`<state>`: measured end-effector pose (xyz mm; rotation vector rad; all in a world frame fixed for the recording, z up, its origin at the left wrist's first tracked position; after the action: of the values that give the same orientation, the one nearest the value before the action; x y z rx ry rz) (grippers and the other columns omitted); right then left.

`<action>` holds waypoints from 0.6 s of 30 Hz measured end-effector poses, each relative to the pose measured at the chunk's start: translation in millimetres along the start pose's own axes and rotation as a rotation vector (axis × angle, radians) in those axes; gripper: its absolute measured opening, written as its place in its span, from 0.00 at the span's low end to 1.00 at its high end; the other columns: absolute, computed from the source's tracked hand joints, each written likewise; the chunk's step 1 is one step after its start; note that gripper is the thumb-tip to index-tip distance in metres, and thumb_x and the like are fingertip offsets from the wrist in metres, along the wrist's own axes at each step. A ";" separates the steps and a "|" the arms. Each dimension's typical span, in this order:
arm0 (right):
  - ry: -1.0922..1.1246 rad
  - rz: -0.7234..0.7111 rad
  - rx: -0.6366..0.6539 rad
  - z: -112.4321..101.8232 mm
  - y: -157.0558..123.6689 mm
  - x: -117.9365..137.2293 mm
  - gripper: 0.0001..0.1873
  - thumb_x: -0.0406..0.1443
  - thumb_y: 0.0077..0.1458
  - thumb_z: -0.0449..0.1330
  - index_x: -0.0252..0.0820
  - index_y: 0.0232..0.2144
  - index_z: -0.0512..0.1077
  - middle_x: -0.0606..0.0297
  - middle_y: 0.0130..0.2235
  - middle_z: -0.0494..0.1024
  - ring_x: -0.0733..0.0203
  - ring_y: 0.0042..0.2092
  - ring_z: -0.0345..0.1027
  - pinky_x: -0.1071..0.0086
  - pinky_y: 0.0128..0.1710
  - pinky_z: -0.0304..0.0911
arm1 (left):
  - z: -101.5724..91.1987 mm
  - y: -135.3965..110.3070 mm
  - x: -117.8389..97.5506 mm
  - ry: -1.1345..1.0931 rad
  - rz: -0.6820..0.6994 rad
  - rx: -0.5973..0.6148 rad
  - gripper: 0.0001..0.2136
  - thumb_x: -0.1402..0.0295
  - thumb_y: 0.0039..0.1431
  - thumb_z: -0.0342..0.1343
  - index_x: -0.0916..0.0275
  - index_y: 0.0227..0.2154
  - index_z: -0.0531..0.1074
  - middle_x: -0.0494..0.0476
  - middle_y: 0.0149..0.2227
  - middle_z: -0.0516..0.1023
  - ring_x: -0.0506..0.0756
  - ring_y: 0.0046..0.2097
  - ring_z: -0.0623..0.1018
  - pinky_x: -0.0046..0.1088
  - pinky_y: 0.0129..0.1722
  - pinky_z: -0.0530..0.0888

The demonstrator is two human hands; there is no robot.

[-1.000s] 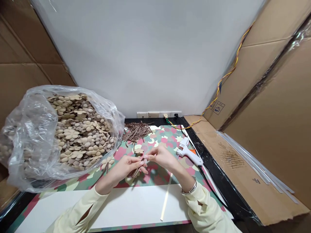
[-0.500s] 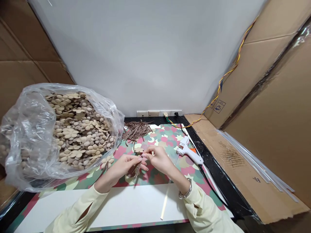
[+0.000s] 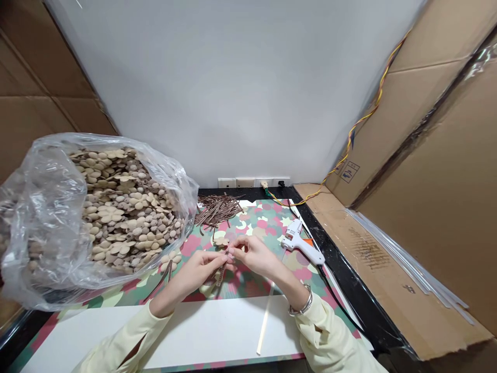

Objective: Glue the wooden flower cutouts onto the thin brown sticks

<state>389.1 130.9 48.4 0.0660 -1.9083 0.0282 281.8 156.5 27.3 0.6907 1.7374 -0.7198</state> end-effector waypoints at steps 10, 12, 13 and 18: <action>-0.162 -0.126 -0.077 -0.3 -2.2 15.6 0.09 0.35 0.57 0.54 0.40 0.28 0.72 0.65 0.29 0.74 0.64 0.32 0.65 0.71 0.33 0.59 | -2.6 0.3 5.6 -0.045 -0.057 -0.076 0.19 0.58 0.57 0.49 0.68 0.26 0.77 0.50 0.18 0.67 0.45 0.19 0.58 0.21 0.18 0.53; -0.165 -0.130 -0.094 -4.6 -1.5 14.8 0.10 0.36 0.57 0.54 0.40 0.28 0.73 0.65 0.30 0.75 0.63 0.33 0.65 0.71 0.33 0.58 | -3.6 -0.9 2.3 -0.046 -0.034 -0.096 0.18 0.59 0.57 0.49 0.67 0.25 0.77 0.53 0.20 0.71 0.46 0.19 0.59 0.21 0.19 0.54; -0.155 -0.119 -0.087 -6.0 -1.2 13.3 0.11 0.37 0.58 0.54 0.41 0.28 0.73 0.65 0.30 0.75 0.63 0.33 0.65 0.71 0.33 0.58 | -4.0 -1.3 1.0 -0.045 -0.024 -0.103 0.18 0.60 0.57 0.49 0.67 0.25 0.77 0.54 0.21 0.73 0.46 0.19 0.59 0.21 0.19 0.54; -0.039 -0.004 0.045 -0.8 -1.9 3.5 0.12 0.40 0.56 0.55 0.40 0.29 0.74 0.65 0.30 0.74 0.64 0.31 0.65 0.71 0.31 0.58 | -2.6 -2.4 -3.4 0.000 0.011 -0.082 0.19 0.59 0.58 0.47 0.66 0.26 0.78 0.52 0.20 0.70 0.46 0.20 0.58 0.22 0.20 0.54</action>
<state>388.8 128.9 51.9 0.1009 -1.9466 0.0674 279.3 156.6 31.5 0.6437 1.7516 -0.6374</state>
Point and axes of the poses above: each hand's wrist, its own y-axis towards the middle knuckle, its own z-axis out of the palm, x = y × z, the point moved 8 cm from there along y, towards the middle knuckle
